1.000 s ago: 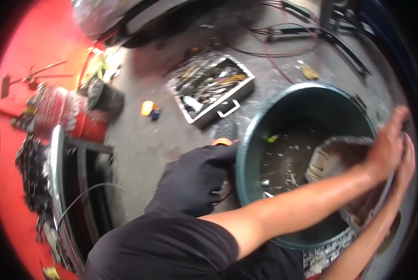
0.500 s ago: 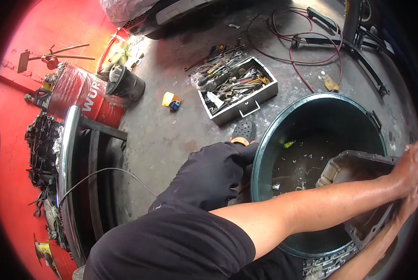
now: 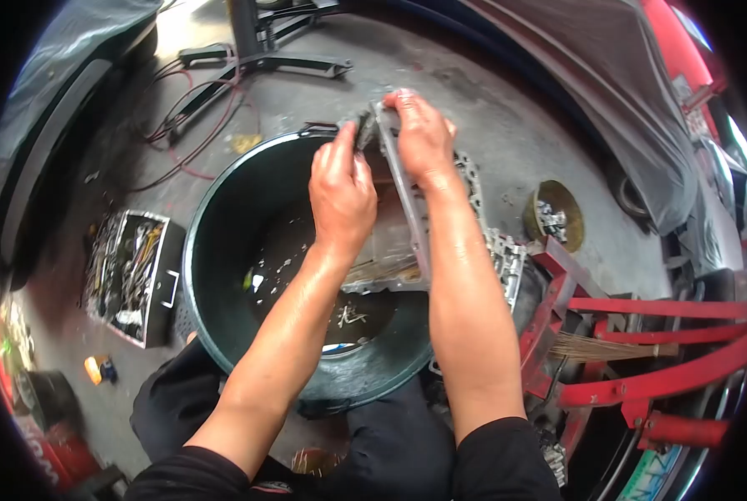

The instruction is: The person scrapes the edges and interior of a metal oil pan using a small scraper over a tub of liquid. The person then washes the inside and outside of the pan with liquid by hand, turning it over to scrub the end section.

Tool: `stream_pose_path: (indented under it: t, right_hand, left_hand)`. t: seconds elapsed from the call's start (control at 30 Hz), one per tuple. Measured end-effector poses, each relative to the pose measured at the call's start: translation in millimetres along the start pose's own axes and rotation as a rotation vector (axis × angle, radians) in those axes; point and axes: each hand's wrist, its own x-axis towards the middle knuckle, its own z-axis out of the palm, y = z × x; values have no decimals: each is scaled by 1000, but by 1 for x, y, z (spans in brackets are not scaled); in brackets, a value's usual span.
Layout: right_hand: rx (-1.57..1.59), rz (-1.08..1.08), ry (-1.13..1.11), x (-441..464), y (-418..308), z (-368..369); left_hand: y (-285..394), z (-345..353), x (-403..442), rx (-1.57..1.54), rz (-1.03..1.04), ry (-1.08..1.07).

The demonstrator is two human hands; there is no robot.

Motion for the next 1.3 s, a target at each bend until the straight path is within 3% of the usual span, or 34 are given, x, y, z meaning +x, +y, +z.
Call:
stream_pose_path:
  t: [0.1, 0.23, 0.3, 0.43, 0.57, 0.63, 0.87, 1.0, 1.03, 1.13, 1.17, 1.23, 1.3]
  right_hand:
    - [105, 102, -11, 0, -12, 0]
    - [129, 155, -10, -2, -17, 0]
    - [51, 110, 17, -3, -22, 1]
    - [29, 150, 44, -3, -21, -2]
    - [-38, 162, 47, -3, -26, 0]
    - [-5, 191, 42, 0, -18, 0]
    - [-68, 106, 55, -9, -26, -5]
    - [-41, 49, 75, -15, -35, -4]
    - [2, 57, 70, -16, -35, -3]
    - [3, -6, 33, -23, -33, -8]
    - [2, -36, 36, -20, -34, -9]
    - [29, -18, 42, -21, -41, -8]
    - [91, 50, 31, -27, -43, -6]
  left_hand:
    - [6, 9, -14, 100, 179, -63]
    - [-2, 8, -9, 142, 196, -97]
    - [-13, 15, 16, 137, 110, -84]
    - [-3, 12, -9, 40, 212, -33]
    - [-15, 13, 4, 71, 79, -90]
    - [-4, 9, -13, 3, 152, -94]
    - [-14, 19, -10, 62, 133, -63]
    - [-31, 10, -1, 119, -206, -376]
    - [-24, 11, -5, 32, -21, -211]
    - [-15, 15, -9, 89, 19, -92]
    - [-30, 12, 1, 141, -203, -360]
    - [-38, 4, 3, 192, -210, -460]
    - [-22, 11, -11, 95, 134, -81]
